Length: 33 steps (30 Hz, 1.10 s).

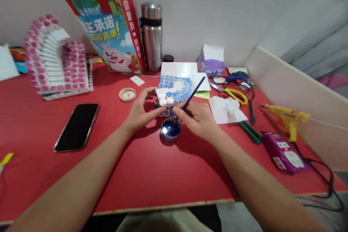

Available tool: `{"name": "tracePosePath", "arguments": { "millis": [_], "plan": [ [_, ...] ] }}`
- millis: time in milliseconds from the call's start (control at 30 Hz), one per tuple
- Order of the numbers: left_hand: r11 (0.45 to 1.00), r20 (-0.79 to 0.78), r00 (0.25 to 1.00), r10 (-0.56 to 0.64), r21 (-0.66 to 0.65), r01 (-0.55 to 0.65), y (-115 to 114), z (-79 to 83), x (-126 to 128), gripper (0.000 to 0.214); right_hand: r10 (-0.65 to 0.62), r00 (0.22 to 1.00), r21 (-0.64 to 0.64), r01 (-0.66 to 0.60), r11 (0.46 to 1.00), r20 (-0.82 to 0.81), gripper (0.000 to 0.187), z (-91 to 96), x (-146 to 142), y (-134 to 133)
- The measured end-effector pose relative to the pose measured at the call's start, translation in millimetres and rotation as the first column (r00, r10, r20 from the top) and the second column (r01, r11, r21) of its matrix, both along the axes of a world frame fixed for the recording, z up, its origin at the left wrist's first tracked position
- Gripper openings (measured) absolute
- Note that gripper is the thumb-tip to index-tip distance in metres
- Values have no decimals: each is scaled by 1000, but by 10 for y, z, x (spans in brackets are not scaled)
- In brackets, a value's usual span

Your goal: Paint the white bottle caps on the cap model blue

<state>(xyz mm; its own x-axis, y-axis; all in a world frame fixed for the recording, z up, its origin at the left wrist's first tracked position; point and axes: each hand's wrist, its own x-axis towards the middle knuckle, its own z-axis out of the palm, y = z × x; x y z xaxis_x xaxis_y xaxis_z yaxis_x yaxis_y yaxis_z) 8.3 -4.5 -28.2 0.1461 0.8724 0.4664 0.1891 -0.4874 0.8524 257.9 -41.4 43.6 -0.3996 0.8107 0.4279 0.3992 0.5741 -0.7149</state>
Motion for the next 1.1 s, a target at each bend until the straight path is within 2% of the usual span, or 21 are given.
{"name": "tracePosePath", "arguments": {
  "millis": [167, 267, 367, 533, 600, 700, 800, 867, 1100],
  "plan": [
    [1000, -1, 1000, -2, -19, 2, 0, 4, -6, 70, -27, 990, -16, 25, 1000, -136, 36, 104, 8, -55],
    [1000, 9, 1000, -2, -26, 2, -2, 0, -4, 70, -103, 944, -117, 70, 991, -313, 42, 180, 4, -48],
    [1000, 14, 1000, 0, -28, 0, -11, 1, 6, 68, -135, 911, -199, 60, 978, -389, 46, 337, -18, 29],
    [1000, 25, 1000, 10, -28, -9, -40, 25, 27, 68, -85, 925, -85, 58, 995, -371, 56, 762, -74, 217],
    [999, 27, 1000, 6, -35, -5, -47, 34, 30, 68, -79, 894, -70, 54, 996, -442, 55, 857, -93, 279],
    [999, 18, 1000, 3, -32, -2, -47, 39, 26, 67, -137, 848, -41, 135, 990, -512, 54, 846, -110, 348],
    [1000, 14, 1000, 4, -23, -4, -41, 37, 20, 67, -185, 878, -7, 202, 979, -441, 55, 747, -113, 389],
    [1000, 16, 1000, 2, -20, -1, -40, 36, 18, 68, -186, 900, 8, 205, 979, -394, 56, 696, -113, 402],
    [999, 23, 1000, -12, -30, 13, -45, 30, 21, 65, -166, 910, 12, 185, 983, -380, 52, 663, -124, 404]
  ]
}}
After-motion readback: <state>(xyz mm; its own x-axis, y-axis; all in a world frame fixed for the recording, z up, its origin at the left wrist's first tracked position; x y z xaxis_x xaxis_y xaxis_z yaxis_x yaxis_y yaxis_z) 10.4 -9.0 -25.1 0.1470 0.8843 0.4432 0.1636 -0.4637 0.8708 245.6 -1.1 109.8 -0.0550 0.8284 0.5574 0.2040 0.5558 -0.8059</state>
